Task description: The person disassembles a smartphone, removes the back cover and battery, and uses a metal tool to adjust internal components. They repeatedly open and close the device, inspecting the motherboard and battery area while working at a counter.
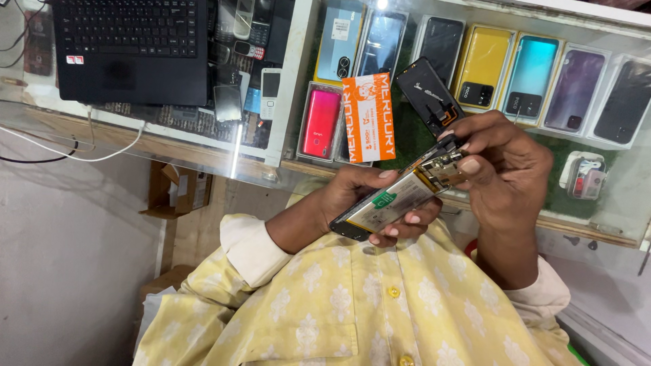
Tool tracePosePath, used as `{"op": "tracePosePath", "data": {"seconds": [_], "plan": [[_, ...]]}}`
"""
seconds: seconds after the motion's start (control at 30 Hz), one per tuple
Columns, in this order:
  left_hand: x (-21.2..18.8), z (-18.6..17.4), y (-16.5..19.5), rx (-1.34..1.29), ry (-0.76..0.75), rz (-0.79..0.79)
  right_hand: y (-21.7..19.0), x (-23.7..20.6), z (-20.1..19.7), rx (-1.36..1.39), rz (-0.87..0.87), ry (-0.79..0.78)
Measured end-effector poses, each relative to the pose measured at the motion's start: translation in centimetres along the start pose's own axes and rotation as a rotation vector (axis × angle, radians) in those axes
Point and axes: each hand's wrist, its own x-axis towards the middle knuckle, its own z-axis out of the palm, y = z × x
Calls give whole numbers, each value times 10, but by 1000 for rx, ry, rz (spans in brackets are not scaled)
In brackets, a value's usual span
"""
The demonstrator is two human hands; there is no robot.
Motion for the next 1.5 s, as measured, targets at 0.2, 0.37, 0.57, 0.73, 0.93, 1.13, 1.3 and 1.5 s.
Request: {"op": "tracePosePath", "data": {"seconds": [0.2, 0.37, 0.57, 0.73, 0.93, 1.13, 1.3, 1.5], "plan": [[1, 0, 0, -55, 4, -20, 4, 0, -4, 28, -2, 4], [0, -1, -3, -50, 31, 10, 6, -1, -3, 16, -22, -9], [1, -5, -1, 31, 48, 56, 7, -2, 4, -114, -60, 33], [2, -4, -1, 94, 109, 107, 4, -3, 12, -199, -101, 44], [4, -2, 2, 279, 207, 237, 2, 2, 21, -85, -41, -11], [7, -2, 5, 498, 324, 436, 4, 6, 27, 103, 94, -6], [11, 5, 3, 946, 502, 619, 16, 6, 21, 256, 235, 42], [17, 11, 3, 1282, 721, 625, 35, 3, 4, 531, 500, 109]]}}
